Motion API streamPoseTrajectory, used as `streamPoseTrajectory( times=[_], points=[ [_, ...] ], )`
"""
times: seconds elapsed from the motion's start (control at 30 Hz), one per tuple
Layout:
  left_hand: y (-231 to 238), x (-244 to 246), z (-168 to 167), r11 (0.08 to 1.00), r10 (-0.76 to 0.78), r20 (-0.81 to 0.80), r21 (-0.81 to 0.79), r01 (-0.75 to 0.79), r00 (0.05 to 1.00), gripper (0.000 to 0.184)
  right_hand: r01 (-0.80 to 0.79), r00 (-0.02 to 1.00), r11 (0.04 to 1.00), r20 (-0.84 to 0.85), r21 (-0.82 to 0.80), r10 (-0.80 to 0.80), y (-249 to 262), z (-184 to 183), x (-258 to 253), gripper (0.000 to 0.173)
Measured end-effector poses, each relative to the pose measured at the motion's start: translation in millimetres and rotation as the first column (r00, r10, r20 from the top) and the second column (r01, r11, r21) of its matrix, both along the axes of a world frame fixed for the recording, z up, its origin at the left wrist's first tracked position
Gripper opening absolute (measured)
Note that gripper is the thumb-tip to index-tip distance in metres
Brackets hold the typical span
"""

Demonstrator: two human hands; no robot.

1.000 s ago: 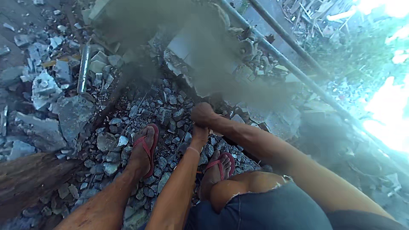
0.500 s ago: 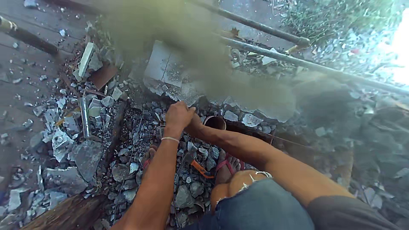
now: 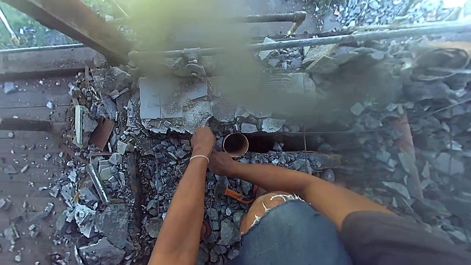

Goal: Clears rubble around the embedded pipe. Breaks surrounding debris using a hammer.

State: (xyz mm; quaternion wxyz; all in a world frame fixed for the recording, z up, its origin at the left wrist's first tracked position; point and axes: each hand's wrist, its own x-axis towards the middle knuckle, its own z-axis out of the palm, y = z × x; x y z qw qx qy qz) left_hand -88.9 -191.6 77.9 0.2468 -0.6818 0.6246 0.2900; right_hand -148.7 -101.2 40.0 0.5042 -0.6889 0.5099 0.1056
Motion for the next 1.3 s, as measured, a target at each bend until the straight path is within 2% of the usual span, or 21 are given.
streamPoseTrajectory(
  times=[0.17,0.33,0.5,0.63,0.77,0.97,1.07,1.17,1.3],
  points=[
    [1.8,-6.2,-0.6,1.0,0.007,0.037,-0.01,-0.006,0.999,0.03,0.014,0.996,0.999,0.083,0.033,-0.017,3.1,-14.5,-0.7,0.049],
    [5.3,-19.5,-19.0,0.997,-0.071,0.13,0.053,0.064,0.989,0.029,-0.05,0.995,0.999,0.08,-0.015,0.051,8.6,-3.5,1.9,0.044],
    [17.7,-18.6,-25.4,0.994,-0.101,0.152,0.061,0.093,0.983,0.027,-0.039,0.989,0.999,0.147,0.035,0.034,18.6,-4.6,-2.6,0.043],
    [23.1,8.7,-38.2,0.991,-0.135,0.063,-0.014,0.136,0.989,0.03,0.013,0.991,0.989,0.132,0.145,-0.032,15.8,-9.4,-7.3,0.039],
    [29.4,37.6,-55.1,0.977,-0.176,-0.05,-0.128,0.169,0.983,0.025,0.059,0.981,0.976,0.17,0.208,-0.096,17.6,-19.8,-11.3,0.053],
    [45.8,36.0,-55.3,0.93,-0.148,-0.08,-0.352,0.11,0.986,0.029,0.242,0.899,0.91,0.276,0.336,-0.341,12.6,-23.1,-16.8,0.042],
    [47.2,38.7,-48.8,0.937,-0.178,-0.082,-0.32,0.143,0.981,0.032,0.224,0.904,0.912,0.276,0.342,-0.326,12.9,-27.6,-10.4,0.039],
    [49.3,52.9,-53.3,0.944,-0.187,-0.156,-0.301,0.133,0.97,0.032,0.167,0.928,0.931,0.269,0.324,-0.26,12.4,-30.7,-2.7,0.035],
    [46.0,70.3,-53.7,0.965,-0.097,-0.194,-0.258,0.045,0.976,0.029,0.133,0.933,0.928,0.271,0.348,-0.236,15.3,-32.9,-5.9,0.037]
  ],
)
